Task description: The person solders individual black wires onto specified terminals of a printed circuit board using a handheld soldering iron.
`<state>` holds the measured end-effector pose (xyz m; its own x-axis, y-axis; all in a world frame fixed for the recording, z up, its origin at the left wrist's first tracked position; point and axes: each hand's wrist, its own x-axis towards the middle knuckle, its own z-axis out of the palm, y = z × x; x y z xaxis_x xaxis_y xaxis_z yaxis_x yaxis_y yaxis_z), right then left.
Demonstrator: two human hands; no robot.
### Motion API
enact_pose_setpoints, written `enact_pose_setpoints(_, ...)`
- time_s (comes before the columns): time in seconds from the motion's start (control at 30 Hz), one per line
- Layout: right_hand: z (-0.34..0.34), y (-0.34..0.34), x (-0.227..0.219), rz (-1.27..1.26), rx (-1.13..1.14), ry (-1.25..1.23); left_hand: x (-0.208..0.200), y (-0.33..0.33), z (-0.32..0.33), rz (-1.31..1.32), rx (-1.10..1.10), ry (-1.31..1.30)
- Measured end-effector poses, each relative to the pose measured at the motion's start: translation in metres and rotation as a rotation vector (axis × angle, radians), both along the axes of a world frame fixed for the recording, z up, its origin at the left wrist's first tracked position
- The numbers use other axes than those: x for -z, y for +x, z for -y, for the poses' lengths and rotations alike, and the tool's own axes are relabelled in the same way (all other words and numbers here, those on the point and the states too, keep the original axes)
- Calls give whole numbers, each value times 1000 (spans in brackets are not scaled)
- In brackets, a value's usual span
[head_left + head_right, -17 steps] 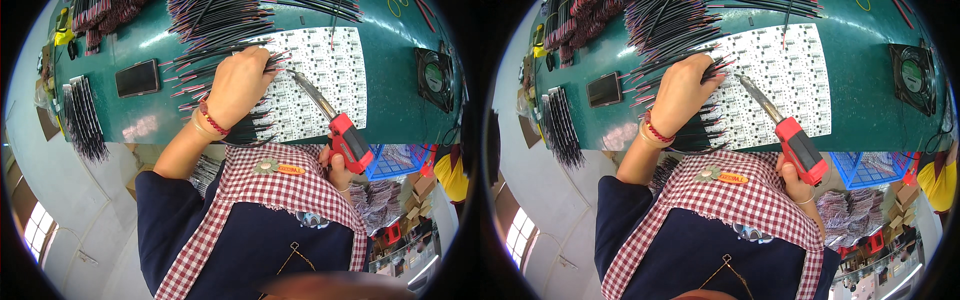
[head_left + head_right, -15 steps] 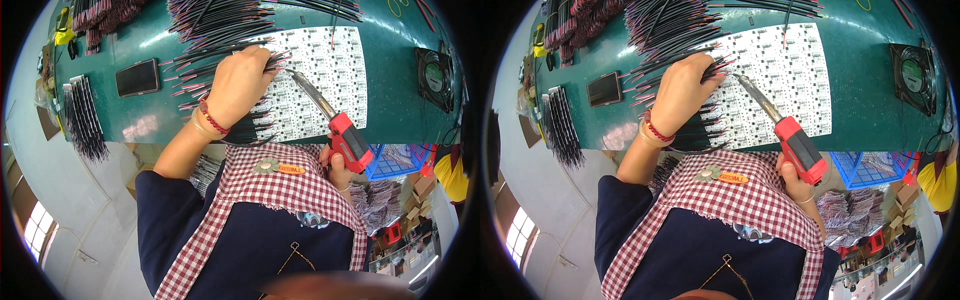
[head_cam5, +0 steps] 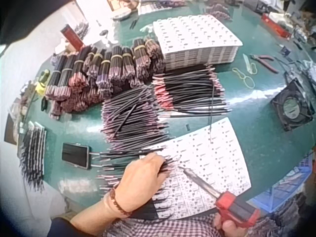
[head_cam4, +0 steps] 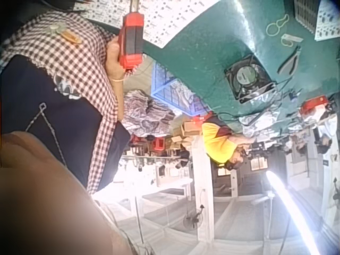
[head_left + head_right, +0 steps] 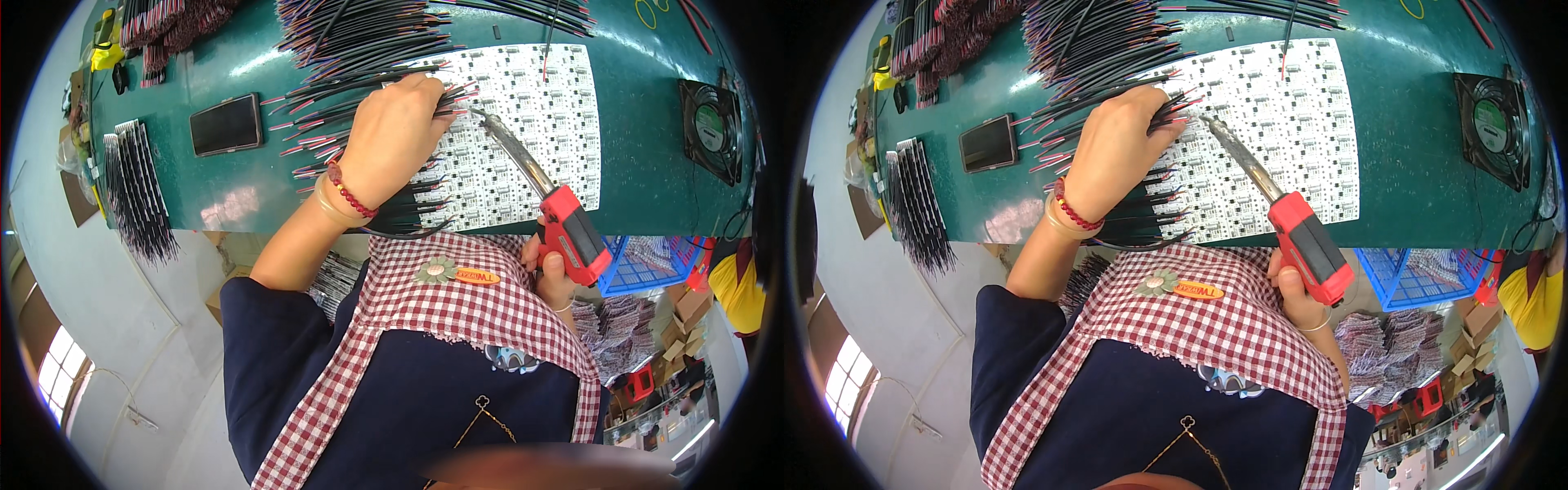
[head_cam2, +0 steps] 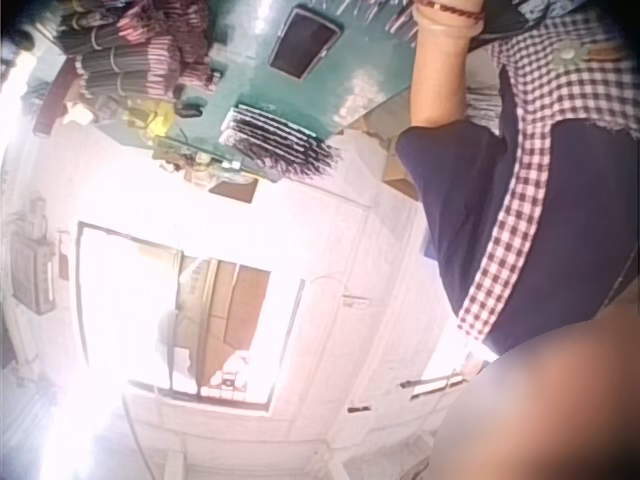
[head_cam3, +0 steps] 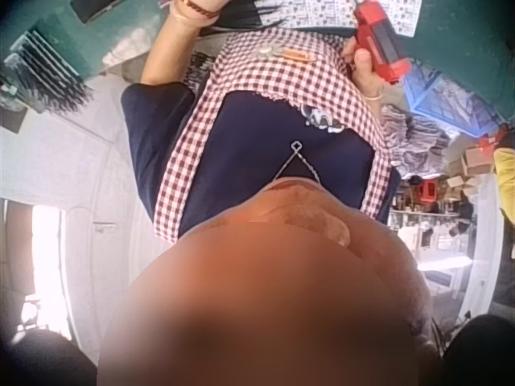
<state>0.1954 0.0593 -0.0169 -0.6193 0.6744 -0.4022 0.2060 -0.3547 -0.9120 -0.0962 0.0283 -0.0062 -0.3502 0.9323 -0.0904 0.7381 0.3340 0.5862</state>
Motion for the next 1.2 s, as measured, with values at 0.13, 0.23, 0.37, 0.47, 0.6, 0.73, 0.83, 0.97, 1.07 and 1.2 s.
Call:
enact_pose_setpoints(0.13, -2, 1, -2, 11, -16, -17, 0, -1, 0, -1, -1, -3)
enact_pose_setpoints(0.23, -4, -1, -3, 40, -33, -67, 1, -2, 1, -11, 8, 8)
enact_pose_setpoints(0.37, -2, 3, 3, 69, -69, -27, 2, -1, 2, -24, 15, 8)
enact_pose_setpoints(0.47, -3, 5, 9, 66, -86, -7, 2, -1, 1, -38, 24, 1)
enact_pose_setpoints(0.6, -2, 10, 14, 60, -87, 46, 0, -1, 0, -60, 40, 0)
enact_pose_setpoints(0.73, -1, 8, 15, 18, -69, 36, 0, -3, 1, -44, 33, -9)
enact_pose_setpoints(0.83, -1, 3, 13, 15, -25, 36, 0, -3, 1, -49, 32, -16)
enact_pose_setpoints(0.97, -1, 4, 14, 72, -47, 36, 0, -4, 0, -56, 41, -2)
enact_pose_setpoints(1.07, 0, 6, 13, 51, -29, 34, 2, -3, -2, -55, 38, 5)
enact_pose_setpoints(1.2, 2, 11, 9, -7, 52, -32, 2, -2, -2, -69, 44, -25)
